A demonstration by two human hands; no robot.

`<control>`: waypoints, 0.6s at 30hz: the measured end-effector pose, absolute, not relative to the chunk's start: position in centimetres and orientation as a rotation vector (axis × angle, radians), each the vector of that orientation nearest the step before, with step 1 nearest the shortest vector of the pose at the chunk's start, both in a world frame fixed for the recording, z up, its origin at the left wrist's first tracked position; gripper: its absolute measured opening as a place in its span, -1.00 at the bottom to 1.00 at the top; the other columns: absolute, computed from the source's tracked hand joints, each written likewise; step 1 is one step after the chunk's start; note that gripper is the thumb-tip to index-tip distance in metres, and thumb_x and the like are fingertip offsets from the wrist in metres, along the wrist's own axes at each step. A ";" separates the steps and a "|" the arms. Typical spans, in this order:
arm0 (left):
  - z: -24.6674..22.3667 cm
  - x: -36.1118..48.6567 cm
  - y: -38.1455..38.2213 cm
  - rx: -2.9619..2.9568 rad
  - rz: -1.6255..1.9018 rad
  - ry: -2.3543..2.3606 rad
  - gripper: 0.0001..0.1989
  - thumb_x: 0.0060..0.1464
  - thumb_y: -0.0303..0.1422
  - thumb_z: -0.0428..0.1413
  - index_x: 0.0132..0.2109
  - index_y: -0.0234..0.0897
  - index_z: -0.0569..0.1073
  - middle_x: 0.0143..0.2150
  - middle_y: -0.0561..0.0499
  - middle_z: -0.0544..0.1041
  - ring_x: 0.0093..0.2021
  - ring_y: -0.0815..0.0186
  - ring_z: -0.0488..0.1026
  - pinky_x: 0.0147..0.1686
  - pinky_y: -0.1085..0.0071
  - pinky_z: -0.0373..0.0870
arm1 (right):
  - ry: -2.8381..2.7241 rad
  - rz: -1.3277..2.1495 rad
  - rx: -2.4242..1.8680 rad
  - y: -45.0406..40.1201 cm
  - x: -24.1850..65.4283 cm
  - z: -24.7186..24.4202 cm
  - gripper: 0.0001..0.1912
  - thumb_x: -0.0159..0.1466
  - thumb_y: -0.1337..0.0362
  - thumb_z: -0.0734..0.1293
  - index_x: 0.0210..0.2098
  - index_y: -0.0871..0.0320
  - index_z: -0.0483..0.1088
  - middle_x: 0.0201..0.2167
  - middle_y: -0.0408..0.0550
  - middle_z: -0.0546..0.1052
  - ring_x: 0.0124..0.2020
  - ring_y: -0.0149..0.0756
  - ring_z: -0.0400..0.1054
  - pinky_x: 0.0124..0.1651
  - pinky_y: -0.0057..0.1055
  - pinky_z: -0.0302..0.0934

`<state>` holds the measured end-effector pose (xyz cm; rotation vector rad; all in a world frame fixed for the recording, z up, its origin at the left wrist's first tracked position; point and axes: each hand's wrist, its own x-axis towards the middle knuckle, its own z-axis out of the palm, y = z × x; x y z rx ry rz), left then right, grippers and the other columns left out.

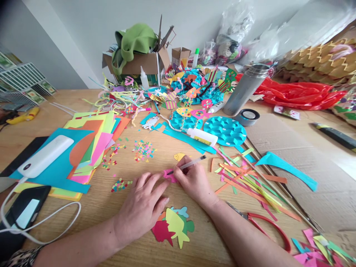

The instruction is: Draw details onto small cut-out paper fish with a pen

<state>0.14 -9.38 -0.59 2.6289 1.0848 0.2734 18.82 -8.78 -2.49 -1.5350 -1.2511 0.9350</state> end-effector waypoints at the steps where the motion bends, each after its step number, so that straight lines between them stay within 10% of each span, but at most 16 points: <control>1: -0.6 0.1 -9.4 2.627 0.271 1.083 -0.63 0.27 -0.29 0.00 0.20 -0.14 0.30 0.22 -0.04 0.32 0.12 0.05 0.21 0.08 0.01 0.26 | -1.257 0.936 -1.530 -8.8 18.8 -2.5 -0.85 0.17 0.33 0.29 -0.51 0.09 0.25 -0.70 -0.25 0.37 -0.69 -0.45 0.16 -0.62 -0.51 0.02; 18: -0.6 0.1 -9.4 2.625 0.279 1.084 -0.62 0.28 -0.28 0.00 0.21 -0.14 0.30 0.22 -0.04 0.32 0.12 0.05 0.22 0.08 0.02 0.27 | -1.259 0.965 -1.496 -8.9 18.8 -2.2 -0.85 0.17 0.34 0.29 -0.51 0.09 0.25 -0.70 -0.24 0.39 -0.67 -0.45 0.18 -0.62 -0.51 0.04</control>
